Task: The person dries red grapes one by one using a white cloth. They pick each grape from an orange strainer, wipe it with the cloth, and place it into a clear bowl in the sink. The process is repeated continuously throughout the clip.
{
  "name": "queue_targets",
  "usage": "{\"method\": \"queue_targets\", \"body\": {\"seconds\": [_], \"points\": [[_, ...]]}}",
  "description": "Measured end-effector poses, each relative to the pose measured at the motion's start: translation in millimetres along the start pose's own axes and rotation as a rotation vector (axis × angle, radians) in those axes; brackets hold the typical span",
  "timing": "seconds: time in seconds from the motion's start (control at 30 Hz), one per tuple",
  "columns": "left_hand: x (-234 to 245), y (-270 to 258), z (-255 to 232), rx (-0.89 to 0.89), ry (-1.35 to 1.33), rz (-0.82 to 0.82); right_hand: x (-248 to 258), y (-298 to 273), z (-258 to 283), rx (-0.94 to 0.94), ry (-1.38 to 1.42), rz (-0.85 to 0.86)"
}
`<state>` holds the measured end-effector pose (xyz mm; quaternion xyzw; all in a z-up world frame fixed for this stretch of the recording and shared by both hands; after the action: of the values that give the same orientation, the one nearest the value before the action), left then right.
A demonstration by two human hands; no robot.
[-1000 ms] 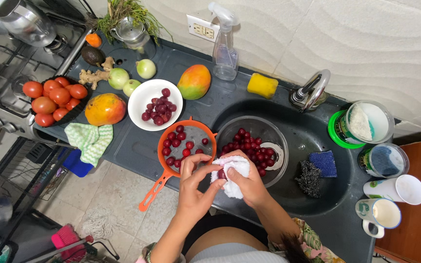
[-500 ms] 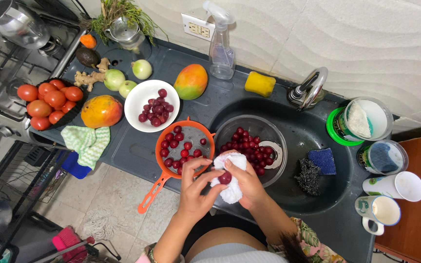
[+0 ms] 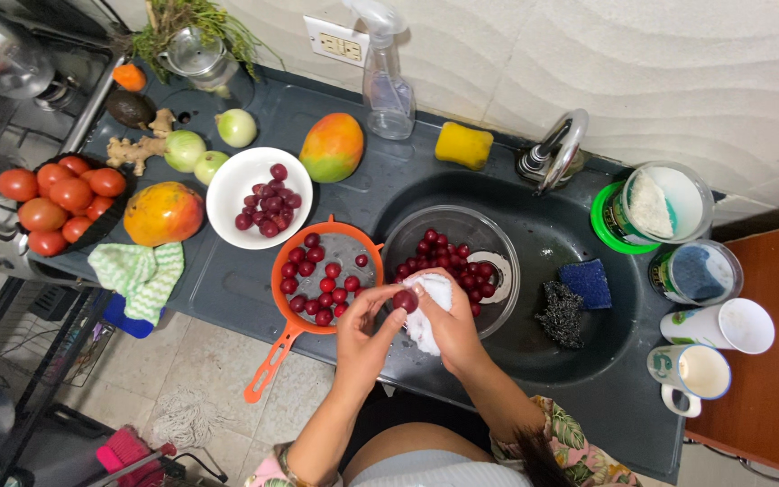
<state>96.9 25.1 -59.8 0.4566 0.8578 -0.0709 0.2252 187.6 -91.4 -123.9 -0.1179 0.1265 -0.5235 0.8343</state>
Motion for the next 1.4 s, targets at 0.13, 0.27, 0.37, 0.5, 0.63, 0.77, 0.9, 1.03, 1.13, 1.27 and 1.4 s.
{"method": "queue_targets", "body": {"seconds": [0.13,0.27,0.37,0.5,0.63,0.77,0.9,1.03,1.13,1.27,1.4], "points": [[0.1,17.0,20.3,0.129,-0.035,-0.08,19.4,-2.9,16.1,-0.068,0.006,-0.068],[29.2,36.1,89.5,0.256,0.123,-0.104,55.8,5.0,19.8,-0.116,0.058,-0.257],[32.0,44.6,121.2,0.253,0.414,0.043,78.9,18.0,9.3,-0.093,0.138,-0.308],[21.4,43.4,161.2,0.322,0.786,0.278,90.1,24.5,2.0,-0.052,0.225,-0.344],[7.5,40.0,170.9,0.365,0.914,0.398,90.1,26.2,-2.7,-0.08,0.239,-0.339],[-5.0,39.2,149.2,0.242,0.926,0.454,76.0,24.9,3.2,-0.127,0.22,-0.256],[-2.7,38.3,113.6,0.072,0.938,0.414,62.4,25.2,-19.5,-0.176,0.175,-0.137],[30.8,45.3,85.6,-0.009,0.807,0.261,48.6,39.8,-41.5,-0.205,0.269,-0.004],[79.8,55.6,63.1,-0.134,1.014,0.023,43.8,42.9,-65.1,-0.37,0.335,-0.004],[122.1,75.4,43.4,-0.164,1.361,-0.266,25.6,42.3,-59.1,-0.488,0.384,-0.043],[137.4,91.0,51.6,-0.113,1.58,-0.373,9.3,40.1,-66.8,-0.585,0.365,-0.015]]}}
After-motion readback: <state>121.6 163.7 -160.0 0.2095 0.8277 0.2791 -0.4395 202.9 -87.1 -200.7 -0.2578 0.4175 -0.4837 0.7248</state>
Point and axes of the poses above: each hand's wrist, its own y-axis towards the middle knuckle, its own x-axis out of the back of the hand, z = x × y, the point moved 7 cm from there along y, towards the middle knuckle, and after that the axes turned 15 degrees about -y, right-handed, at the moved point
